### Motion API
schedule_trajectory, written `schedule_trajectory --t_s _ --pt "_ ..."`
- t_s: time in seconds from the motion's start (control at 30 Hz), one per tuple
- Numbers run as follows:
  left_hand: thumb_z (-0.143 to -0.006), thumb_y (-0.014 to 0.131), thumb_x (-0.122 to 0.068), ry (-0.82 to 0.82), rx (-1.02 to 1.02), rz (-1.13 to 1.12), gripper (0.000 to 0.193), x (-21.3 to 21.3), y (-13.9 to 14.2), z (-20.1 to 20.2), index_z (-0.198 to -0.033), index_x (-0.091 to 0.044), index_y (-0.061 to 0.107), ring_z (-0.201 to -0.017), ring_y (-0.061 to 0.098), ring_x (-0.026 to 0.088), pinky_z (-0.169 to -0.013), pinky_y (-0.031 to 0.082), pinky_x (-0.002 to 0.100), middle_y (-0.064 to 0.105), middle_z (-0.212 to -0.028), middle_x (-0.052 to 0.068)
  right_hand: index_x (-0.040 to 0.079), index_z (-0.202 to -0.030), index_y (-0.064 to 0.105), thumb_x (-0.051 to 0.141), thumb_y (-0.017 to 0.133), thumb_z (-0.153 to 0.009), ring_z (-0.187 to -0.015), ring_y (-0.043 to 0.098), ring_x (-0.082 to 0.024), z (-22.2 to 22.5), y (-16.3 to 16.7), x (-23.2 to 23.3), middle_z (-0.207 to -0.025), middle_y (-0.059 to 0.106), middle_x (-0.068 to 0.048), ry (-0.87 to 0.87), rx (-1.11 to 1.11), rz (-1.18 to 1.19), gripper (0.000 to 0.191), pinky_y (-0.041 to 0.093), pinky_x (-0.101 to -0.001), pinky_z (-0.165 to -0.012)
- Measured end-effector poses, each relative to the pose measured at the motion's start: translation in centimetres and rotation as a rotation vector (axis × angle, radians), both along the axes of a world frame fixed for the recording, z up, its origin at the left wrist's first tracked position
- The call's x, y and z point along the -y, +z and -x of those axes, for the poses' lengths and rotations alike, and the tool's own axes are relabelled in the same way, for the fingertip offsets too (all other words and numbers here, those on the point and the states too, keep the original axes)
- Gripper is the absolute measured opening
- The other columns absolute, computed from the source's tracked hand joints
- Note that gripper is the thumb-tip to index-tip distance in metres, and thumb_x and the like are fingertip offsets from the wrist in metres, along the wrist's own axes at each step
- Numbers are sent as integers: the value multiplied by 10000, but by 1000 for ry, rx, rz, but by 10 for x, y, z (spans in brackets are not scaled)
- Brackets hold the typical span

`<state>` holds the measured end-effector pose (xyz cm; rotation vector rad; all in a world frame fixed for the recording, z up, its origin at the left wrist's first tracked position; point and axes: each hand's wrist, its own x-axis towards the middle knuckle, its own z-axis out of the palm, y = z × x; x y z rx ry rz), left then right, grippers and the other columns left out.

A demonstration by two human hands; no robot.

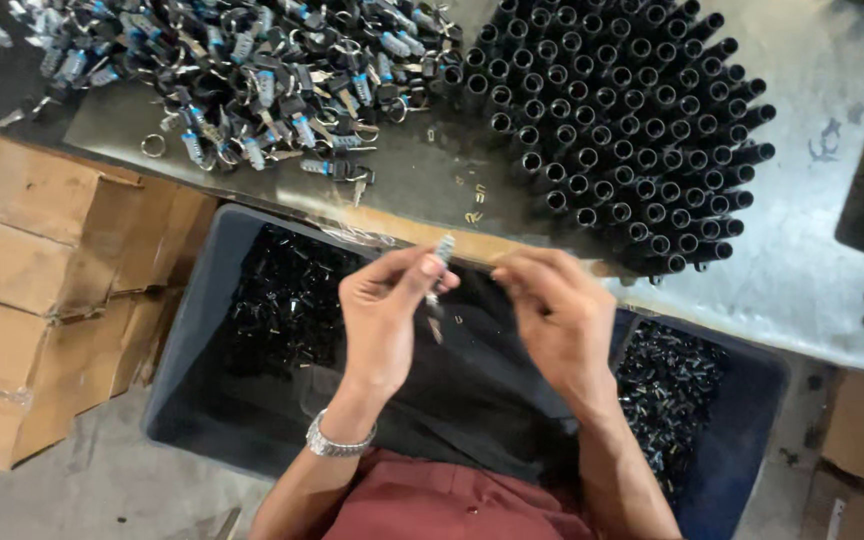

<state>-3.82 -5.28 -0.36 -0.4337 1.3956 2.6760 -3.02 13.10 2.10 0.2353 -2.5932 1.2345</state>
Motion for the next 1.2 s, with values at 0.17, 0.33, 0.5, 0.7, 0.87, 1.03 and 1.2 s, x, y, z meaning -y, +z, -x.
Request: schedule_trajectory --t_s 0.17,0.33,0.5,0.7,0.87,1.03,1.2 --pt "-974 719 -64 45 -115 146 246 14 -3 4 -1166 90 722 -829 681 131 -773 530 256 737 -931 95 98 -1028 753 158 837 -897 -713 637 -162 14 16 12 -1124 668 -74 8 8 -147 167 512 -299 -631" --pt "-967 721 -56 22 -146 121 240 11 3 -1 -1164 81 715 -844 691 135 -787 550 263 741 -959 97 78 -1252 740 285 859 -744 -984 581 -359 30 16 27 -1195 577 -157 103 -194 -511 560 514 -414 -765" --pt "-947 720 -37 -4 -86 70 236 3 2 -3 -1152 79 715 -842 696 141 -779 548 265 745 -966 102 115 -1195 752 131 853 -816 -980 566 -307 15 1 23 -1180 608 -106 54 -332 -450 393 502 -401 -822" --pt "-972 713 -65 -139 4 -96 232 -7 -8 -10 -1150 84 718 -793 644 137 -754 525 267 740 -926 116 99 -1071 765 -67 801 -880 -910 600 -138 -10 -15 9 -1029 610 -43 -84 -67 232 255 480 -222 -780" --pt "-966 706 -105 -229 138 -263 237 -19 -13 -14 -1130 66 709 -770 641 142 -724 524 276 728 -892 102 21 -1078 749 -59 729 -946 -890 633 -83 -20 -17 0 -1061 741 -73 -158 243 806 155 470 -189 -751" --pt "-983 700 -99 -142 70 -197 227 -10 -15 -10 -1130 74 709 -765 638 150 -715 518 277 721 -899 112 38 -1088 724 -12 767 -940 -794 571 -64 -26 -19 -7 -1086 730 -55 -92 77 330 162 456 -185 -705" --pt "-997 692 -84 4 -4 -94 227 22 -17 -6 -1163 70 702 -781 639 145 -718 510 273 714 -902 107 108 -818 730 203 921 -835 -704 581 -172 -34 -19 -9 -740 648 -15 -99 245 -158 214 475 -275 -686"
